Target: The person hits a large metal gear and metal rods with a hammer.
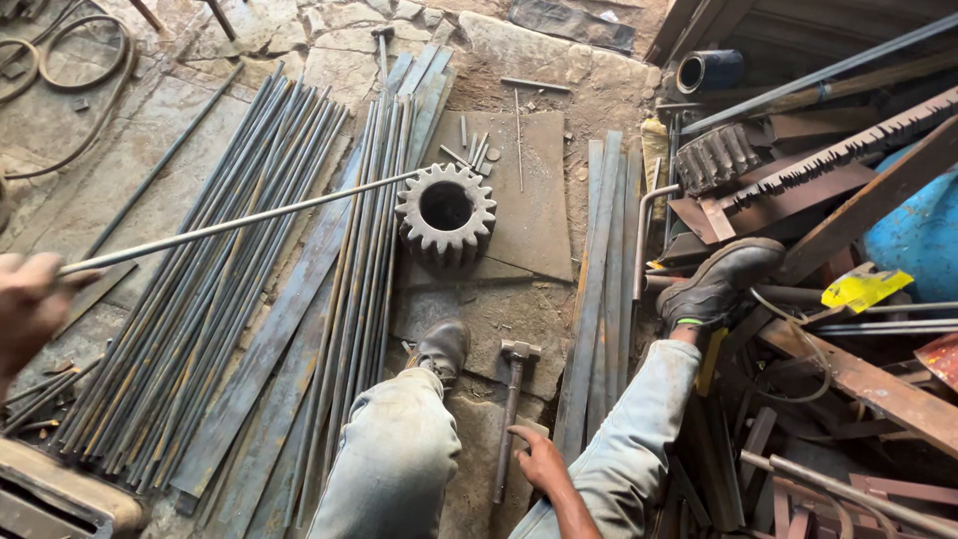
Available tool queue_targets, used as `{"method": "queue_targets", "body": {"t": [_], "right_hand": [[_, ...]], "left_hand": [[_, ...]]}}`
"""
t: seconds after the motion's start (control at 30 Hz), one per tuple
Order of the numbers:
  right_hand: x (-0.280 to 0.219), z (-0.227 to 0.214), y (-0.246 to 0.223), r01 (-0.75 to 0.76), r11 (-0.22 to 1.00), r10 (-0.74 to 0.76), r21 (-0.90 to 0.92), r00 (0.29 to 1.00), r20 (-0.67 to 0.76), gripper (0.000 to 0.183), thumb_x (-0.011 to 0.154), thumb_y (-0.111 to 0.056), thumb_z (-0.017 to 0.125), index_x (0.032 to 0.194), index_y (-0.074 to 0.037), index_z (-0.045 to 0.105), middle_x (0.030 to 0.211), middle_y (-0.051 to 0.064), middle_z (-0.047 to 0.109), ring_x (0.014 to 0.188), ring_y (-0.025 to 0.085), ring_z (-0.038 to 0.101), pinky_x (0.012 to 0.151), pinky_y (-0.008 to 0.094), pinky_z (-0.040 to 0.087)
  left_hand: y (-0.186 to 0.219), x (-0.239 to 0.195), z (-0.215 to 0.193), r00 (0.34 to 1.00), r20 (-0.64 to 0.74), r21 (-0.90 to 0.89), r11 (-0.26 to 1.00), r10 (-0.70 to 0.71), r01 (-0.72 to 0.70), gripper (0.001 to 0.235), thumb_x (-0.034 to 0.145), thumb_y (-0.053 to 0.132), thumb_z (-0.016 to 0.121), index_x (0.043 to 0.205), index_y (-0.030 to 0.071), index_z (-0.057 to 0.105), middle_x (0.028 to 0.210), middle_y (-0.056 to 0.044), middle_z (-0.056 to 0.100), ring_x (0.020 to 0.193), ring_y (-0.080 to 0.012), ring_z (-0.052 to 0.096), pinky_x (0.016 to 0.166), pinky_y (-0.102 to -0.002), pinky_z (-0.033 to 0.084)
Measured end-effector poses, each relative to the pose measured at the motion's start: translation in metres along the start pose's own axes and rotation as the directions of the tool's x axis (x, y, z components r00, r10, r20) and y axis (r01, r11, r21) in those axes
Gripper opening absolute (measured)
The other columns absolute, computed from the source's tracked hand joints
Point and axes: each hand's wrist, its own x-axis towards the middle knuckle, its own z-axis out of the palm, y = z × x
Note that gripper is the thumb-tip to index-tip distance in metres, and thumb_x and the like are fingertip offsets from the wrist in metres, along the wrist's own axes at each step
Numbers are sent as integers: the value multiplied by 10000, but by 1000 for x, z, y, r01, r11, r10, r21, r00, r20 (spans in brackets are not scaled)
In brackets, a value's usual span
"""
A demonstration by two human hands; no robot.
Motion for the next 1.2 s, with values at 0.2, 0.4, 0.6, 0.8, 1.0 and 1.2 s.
{"method": "queue_targets", "body": {"t": [0.2, 0.4, 0.6, 0.8, 1.0, 1.2], "right_hand": [[6, 3, 7, 146, 988, -143, 53, 988, -59, 490, 851, -136, 712, 1318, -271, 645, 1317, 119, 688, 1168, 311, 683, 994, 388, 539], [6, 8, 13, 124, 992, -123, 18, 992, -39, 494, 859, -135, 711, 1325, -285, 652, 1323, 127, 677, 1216, 314, 657, 1012, 384, 533], [4, 9, 10, 138, 990, -140, -39, 990, -32, 487, 863, -127, 697, 1327, -267, 655, 1291, 155, 692, 1233, 333, 643, 1027, 393, 521], [-1, 8, 8, 125, 992, -125, -6, 990, -57, 463, 867, -144, 692, 1315, -255, 656, 1287, 139, 701, 1219, 326, 657, 1014, 396, 532], [5, 9, 11, 149, 989, -148, 22, 988, -37, 475, 862, -131, 684, 1324, -241, 652, 1302, 134, 693, 1238, 322, 651, 1035, 392, 520], [8, 11, 14, 109, 994, -109, 7, 994, -29, 482, 856, -142, 701, 1324, -247, 650, 1303, 136, 682, 1235, 327, 640, 1033, 398, 511]], "left_hand": [[-19, -24, 19, 1000, -23, 24, 1000, 8, -7, 491, 1079, 601, 577, 858, 183, 710, 671, -58, 632, 540, -199, 605, 555, -317, 427], [53, -85, 79, 739, 541, 9, 882, -401, 472, 675, 906, 898, 421, 1187, 388, 761, 847, -136, 755, 733, -282, 732, 577, -387, 523], [133, -102, 122, 622, 671, -229, 685, -403, 691, 719, 852, 826, 562, 1308, 299, 738, 1163, -189, 758, 1084, -405, 719, 868, -527, 564], [201, -65, 133, 640, 667, -372, 573, -382, 730, 601, 878, 721, 624, 1178, 230, 796, 1148, -189, 753, 1104, -401, 698, 926, -529, 536], [237, -21, 111, 693, 665, -506, 515, -278, 692, 557, 922, 648, 594, 1179, 190, 780, 1124, -204, 745, 1089, -419, 694, 909, -529, 535], [300, 34, 131, 755, 655, -740, 231, 32, 632, 378, 955, 360, 697, 1017, 4, 807, 768, -146, 716, 682, -223, 627, 608, -418, 493]]}}
